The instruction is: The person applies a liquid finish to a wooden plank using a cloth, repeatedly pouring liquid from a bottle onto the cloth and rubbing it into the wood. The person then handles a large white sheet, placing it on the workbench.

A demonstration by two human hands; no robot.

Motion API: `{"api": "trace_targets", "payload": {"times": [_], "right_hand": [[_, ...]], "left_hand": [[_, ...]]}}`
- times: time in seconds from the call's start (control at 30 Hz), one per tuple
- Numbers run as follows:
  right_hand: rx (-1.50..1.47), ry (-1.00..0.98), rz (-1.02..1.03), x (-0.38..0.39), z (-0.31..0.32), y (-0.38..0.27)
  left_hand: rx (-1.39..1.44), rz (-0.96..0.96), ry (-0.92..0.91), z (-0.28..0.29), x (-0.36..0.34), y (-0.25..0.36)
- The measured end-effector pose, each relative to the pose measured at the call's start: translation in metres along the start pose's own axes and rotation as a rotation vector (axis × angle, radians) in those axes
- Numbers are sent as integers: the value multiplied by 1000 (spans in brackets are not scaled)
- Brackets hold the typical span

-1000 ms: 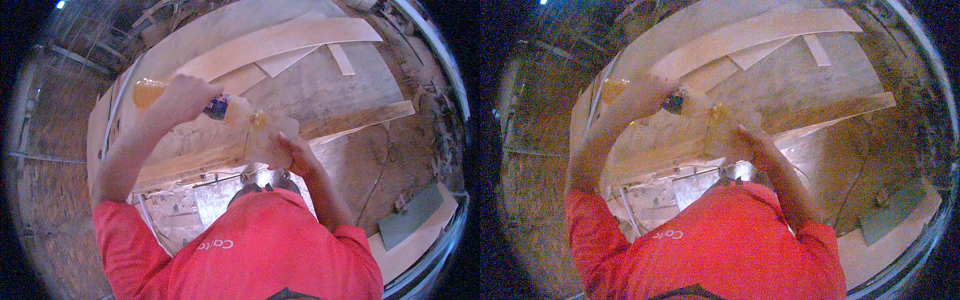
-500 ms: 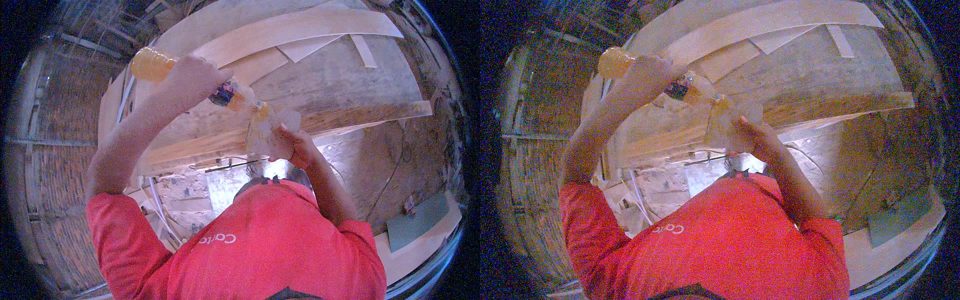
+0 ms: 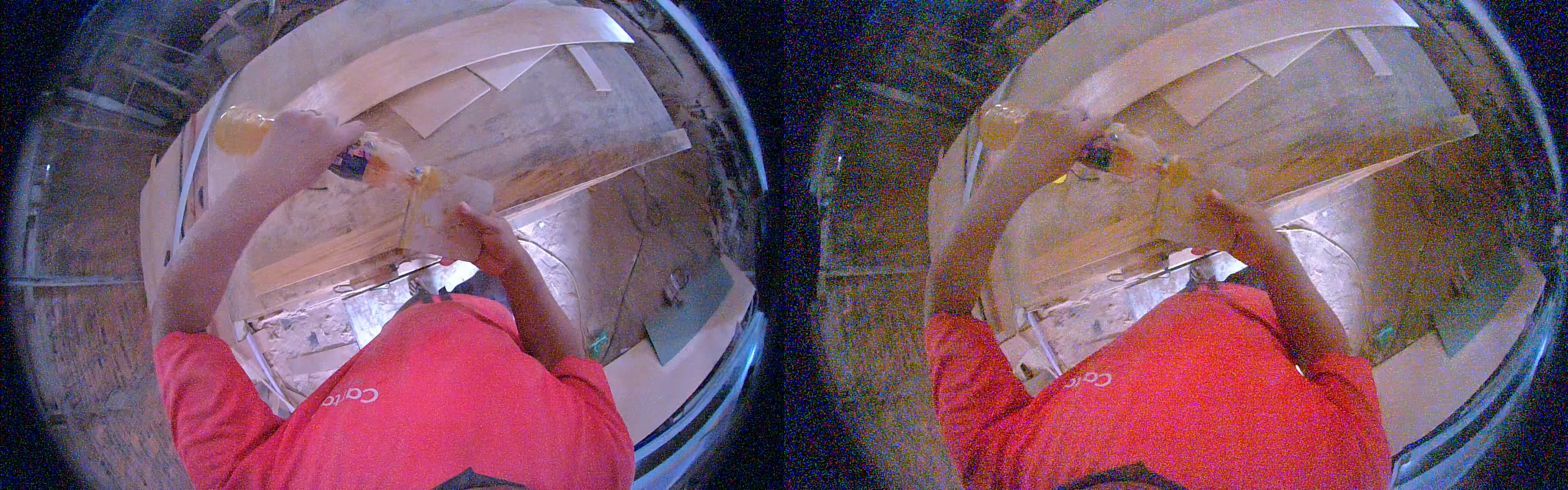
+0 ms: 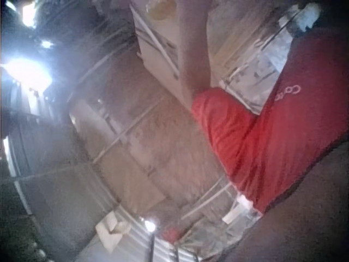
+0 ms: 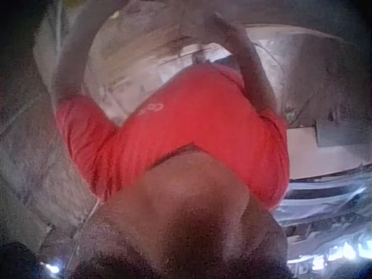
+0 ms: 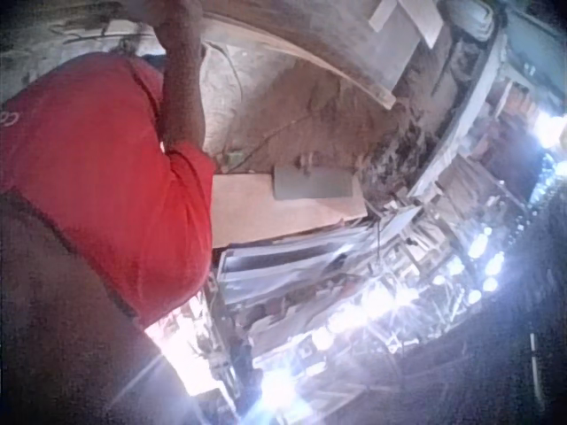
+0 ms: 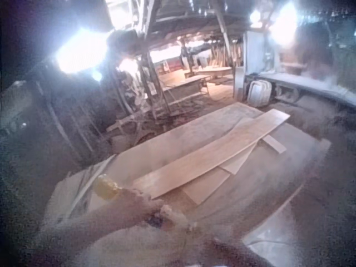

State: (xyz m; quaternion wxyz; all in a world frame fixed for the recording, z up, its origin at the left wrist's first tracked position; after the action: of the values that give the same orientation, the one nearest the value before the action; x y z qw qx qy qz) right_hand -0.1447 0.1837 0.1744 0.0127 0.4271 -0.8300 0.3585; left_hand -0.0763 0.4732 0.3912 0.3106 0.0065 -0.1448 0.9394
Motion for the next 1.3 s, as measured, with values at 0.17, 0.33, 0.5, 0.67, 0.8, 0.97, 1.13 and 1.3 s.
{"api": "trace_targets", "payload": {"times": [0.17,0.33,0.5,0.67,0.8,0.97,1.13,1.3], "right_hand": [[-47,-5,0,-9,11,11],[-76,24,-10,-8,6,12],[-22,27,-58,-6,15,7],[-93,-33,-87,-9,26,1],[-53,-47,-41,0,33,-15],[72,-80,-62,9,34,-45],[480,-148,-139,14,26,-70],[762,-27,20,41,74,-63]], "left_hand": [[-1,15,-30,-15,-4,0],[110,119,-103,-23,4,2],[260,206,-104,-48,23,9],[400,308,-91,-53,26,10],[590,331,-9,-61,42,9],[801,256,134,-73,39,27],[944,191,259,-98,27,40],[1349,744,465,-188,19,44]]}}
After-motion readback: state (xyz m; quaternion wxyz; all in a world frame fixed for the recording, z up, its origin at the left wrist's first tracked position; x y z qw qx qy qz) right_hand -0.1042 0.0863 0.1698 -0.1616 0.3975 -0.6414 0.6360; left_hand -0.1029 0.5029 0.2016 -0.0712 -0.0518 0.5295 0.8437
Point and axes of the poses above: each hand's wrist, its own x-axis away from the middle knuckle, its own z-axis out of the back of the hand, y = z × x, the point moved 1 cm from there along -x, towards the middle knuckle, and after that the axes turned 9 degrees about x, right-handed, at the moved point
